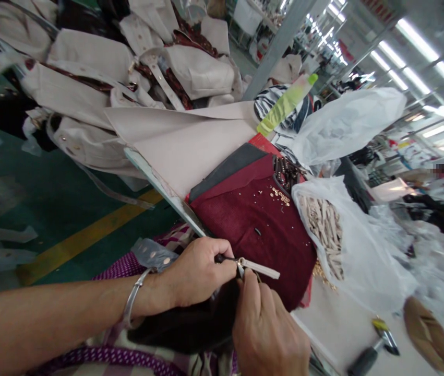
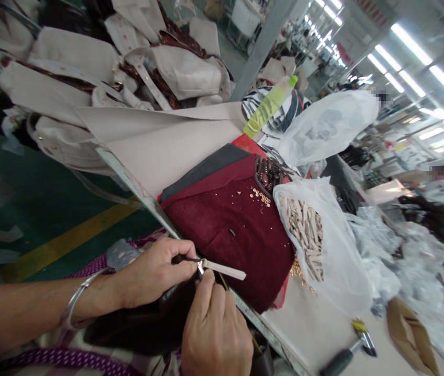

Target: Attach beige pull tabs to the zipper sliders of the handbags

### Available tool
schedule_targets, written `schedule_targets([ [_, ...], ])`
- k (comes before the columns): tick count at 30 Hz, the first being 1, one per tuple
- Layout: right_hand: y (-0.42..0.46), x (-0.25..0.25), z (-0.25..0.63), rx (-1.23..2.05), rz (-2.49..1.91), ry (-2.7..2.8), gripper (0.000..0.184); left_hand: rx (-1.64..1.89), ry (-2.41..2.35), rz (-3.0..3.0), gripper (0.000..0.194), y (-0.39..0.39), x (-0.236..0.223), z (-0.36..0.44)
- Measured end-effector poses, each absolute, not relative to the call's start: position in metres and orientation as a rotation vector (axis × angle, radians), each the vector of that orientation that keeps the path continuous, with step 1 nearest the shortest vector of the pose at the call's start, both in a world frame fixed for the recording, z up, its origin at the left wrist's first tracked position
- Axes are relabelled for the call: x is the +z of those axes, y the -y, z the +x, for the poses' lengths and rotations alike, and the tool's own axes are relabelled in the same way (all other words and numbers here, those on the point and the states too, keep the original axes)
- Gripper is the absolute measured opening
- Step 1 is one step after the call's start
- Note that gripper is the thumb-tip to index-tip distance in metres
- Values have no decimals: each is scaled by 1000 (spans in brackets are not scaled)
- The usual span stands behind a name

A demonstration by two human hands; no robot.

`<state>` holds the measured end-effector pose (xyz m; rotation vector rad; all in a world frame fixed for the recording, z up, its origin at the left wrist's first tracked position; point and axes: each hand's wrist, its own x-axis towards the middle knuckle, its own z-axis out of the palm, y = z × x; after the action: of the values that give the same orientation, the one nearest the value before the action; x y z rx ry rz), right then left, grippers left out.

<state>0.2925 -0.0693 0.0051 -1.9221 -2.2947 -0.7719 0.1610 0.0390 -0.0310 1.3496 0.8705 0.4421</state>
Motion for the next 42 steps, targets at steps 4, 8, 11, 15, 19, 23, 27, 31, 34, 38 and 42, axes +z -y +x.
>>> schedule_targets([
  [4,66,9,294,-845,-1882,2365,20,460,-913,1368,20,-37,-29,164],
  [8,67,8,296,-857,-1906,2424,18,481,-910,1378,20,-34,-28,164],
  [11,68,8,298,-750,-1970,2460,18,504,-909,1391,19,-32,-30,164],
  [15,65,11,299,-478,-1991,2404,24,531,-893,1408,20,-30,-35,163],
  [19,63,11,300,-208,-1965,2283,31,552,-887,1427,22,-28,-38,162],
  [23,63,7,301,-33,-1968,2179,33,583,-879,1450,22,-27,-38,161],
  [27,62,8,305,246,-2003,2079,30,584,-891,1486,23,-28,-39,161],
  [31,56,14,312,555,-1968,2034,27,570,-897,1506,24,-28,-41,160],
  [34,50,17,314,680,-1972,1916,31,582,-896,1516,24,-27,-44,159],
  [38,49,12,312,740,-1957,1850,35,588,-906,1535,24,-30,-45,157],
  [42,61,8,306,309,-2017,2050,30,499,-884,1566,21,-35,-37,153],
])
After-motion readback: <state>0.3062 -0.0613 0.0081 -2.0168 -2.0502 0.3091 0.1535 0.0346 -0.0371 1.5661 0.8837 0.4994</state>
